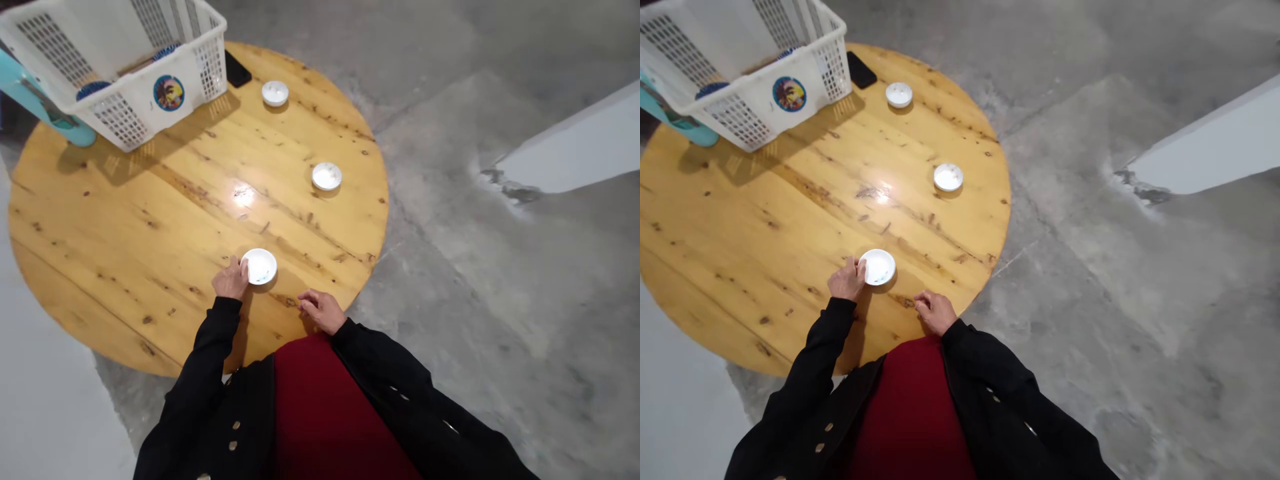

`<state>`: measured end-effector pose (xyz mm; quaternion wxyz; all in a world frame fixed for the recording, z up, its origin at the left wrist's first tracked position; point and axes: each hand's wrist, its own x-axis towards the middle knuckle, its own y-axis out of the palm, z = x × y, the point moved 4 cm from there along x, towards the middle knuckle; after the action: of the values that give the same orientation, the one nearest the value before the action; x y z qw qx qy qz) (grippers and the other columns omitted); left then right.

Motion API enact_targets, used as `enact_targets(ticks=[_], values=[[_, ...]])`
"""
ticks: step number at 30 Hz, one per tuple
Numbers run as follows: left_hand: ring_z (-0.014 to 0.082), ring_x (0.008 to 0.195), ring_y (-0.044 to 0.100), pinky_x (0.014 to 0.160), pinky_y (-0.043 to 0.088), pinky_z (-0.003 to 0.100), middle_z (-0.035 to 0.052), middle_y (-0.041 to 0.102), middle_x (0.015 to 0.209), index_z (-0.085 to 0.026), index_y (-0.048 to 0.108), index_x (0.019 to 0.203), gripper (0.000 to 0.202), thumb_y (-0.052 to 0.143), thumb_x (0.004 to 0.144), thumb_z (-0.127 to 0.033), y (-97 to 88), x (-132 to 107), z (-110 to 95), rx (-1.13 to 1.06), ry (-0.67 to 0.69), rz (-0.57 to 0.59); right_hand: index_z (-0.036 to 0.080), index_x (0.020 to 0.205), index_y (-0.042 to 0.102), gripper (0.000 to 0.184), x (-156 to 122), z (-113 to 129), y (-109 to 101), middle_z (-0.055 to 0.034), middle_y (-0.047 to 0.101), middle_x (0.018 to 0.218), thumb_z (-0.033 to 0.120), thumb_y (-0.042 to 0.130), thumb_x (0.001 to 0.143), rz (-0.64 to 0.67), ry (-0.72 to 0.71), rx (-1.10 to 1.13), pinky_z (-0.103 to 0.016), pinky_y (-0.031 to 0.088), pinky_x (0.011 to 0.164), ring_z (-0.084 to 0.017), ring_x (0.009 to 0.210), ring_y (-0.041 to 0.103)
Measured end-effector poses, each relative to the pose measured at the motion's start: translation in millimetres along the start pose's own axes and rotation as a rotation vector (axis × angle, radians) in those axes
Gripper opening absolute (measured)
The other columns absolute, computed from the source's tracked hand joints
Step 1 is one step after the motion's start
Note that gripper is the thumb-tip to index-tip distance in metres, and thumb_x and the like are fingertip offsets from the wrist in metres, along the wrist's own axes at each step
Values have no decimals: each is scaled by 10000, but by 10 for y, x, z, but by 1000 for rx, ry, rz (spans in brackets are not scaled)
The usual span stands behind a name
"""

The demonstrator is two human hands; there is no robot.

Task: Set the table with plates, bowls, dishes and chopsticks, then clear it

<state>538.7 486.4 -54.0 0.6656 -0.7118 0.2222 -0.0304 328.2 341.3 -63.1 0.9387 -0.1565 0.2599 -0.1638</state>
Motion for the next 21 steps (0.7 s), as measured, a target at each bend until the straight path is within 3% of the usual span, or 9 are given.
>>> enact_targets(ticks=[7, 11, 15, 19, 21], values=[[276, 925, 653, 746, 428, 316, 119, 708, 966, -215, 612, 895, 253, 399, 939, -342, 47, 12, 27, -309, 11, 101, 153, 1084, 607, 268, 567, 192, 234, -50, 694, 830, 306, 517, 883, 5, 107, 217, -263, 511, 521, -137, 535, 636], [269, 934, 635, 779, 475, 342, 105, 679, 908, -187, 593, 816, 138, 476, 855, -248, 47, -79, 28, -579, -36, 137, 169, 1065, 601, 238, 802, 419, 390, -20, 675, 755, 315, 538, 888, -37, 18, 148, -253, 506, 546, -137, 553, 621], [197, 751, 644, 633, 531, 295, 59, 667, 840, -173, 582, 861, 115, 502, 819, -243, 182, -417, 37, -772, -43, 227, 172, 995, 630, 191, 631, 411, 380, -18, 657, 709, 221, 544, 831, -82, -31, 67, -263, 500, 648, -172, 674, 626], [159, 649, 621, 504, 542, 273, 49, 649, 863, -170, 559, 931, 178, 547, 781, -266, 423, -864, -34, -1155, -61, 395, 170, 974, 644, 226, 205, 195, 275, -36, 665, 761, 199, 516, 790, -95, -72, -85, -274, 474, 676, -187, 708, 606], [147, 589, 606, 467, 536, 273, 43, 636, 845, -172, 556, 949, 212, 566, 769, -282, 509, -1055, -110, -1238, -40, 459, 170, 964, 645, 236, -1, 81, 213, -37, 662, 773, 204, 505, 778, -108, -88, -150, -272, 460, 669, -184, 701, 591]])
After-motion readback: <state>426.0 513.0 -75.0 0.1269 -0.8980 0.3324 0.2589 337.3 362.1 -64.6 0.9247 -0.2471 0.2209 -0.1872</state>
